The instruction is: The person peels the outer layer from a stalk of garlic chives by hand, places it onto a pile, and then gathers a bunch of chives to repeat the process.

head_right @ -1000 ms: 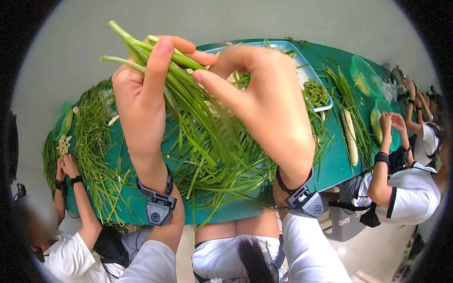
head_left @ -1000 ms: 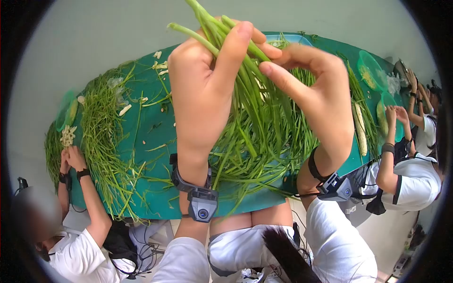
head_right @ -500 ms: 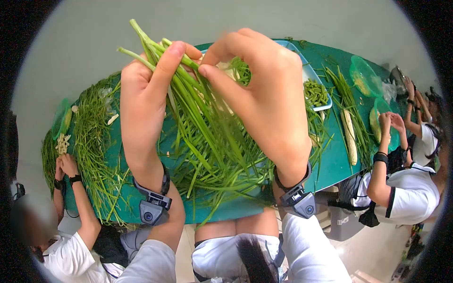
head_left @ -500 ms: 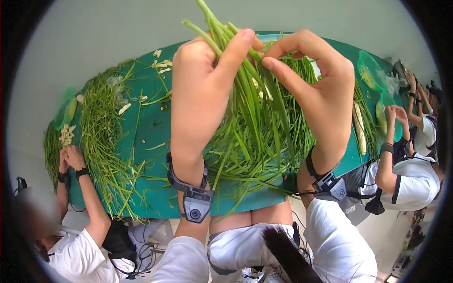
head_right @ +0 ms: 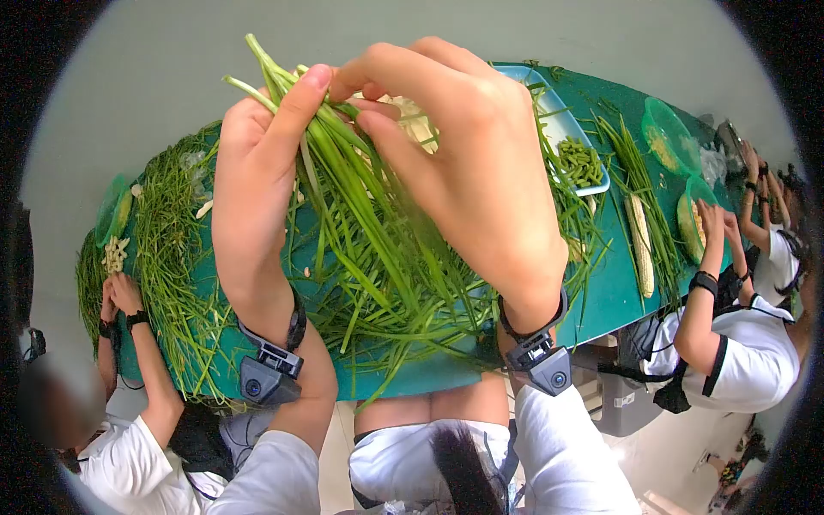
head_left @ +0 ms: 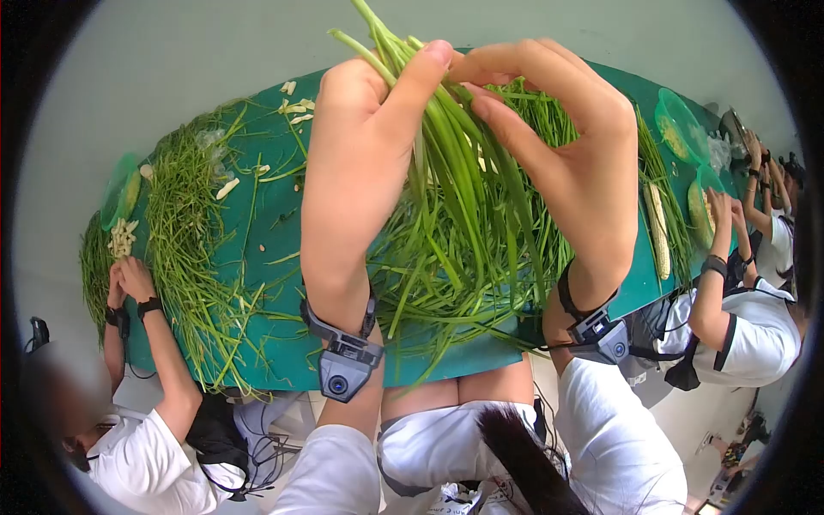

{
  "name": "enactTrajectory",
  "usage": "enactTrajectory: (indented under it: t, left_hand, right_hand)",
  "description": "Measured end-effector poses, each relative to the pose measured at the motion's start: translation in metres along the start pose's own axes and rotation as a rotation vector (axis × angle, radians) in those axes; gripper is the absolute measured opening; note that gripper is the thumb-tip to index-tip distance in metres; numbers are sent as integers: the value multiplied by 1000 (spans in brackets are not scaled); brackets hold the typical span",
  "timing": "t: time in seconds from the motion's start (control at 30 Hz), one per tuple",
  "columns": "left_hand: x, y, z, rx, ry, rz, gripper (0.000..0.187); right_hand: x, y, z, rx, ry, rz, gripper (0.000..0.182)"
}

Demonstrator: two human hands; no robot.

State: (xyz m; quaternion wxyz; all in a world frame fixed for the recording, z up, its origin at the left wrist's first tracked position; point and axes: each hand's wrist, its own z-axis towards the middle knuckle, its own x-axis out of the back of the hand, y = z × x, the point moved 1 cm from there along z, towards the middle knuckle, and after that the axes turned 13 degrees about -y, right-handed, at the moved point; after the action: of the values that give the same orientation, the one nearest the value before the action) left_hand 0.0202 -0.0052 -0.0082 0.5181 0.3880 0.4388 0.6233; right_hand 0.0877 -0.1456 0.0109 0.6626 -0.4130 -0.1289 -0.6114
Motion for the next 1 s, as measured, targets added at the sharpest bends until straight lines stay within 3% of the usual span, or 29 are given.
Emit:
enactTrajectory:
  t: [0.13,0.33,0.47,1.0]
  left_hand:
    - [-2,6,0,-67,-22,-75,30]
    - [1,3,2,49,-68,-96,32]
    - [-1,4,2,4,-59,-85,33]
    - [-4,-2,3,34,-28,109,31]
  right_hand:
    - [1,-1,1,-9,-16,-14,18]
    - [1,1,-2,18,-13,27,16]
    - [3,2,0,-18,-41,43,14]
    - [-7,6,-4,-46,-12,-63,11]
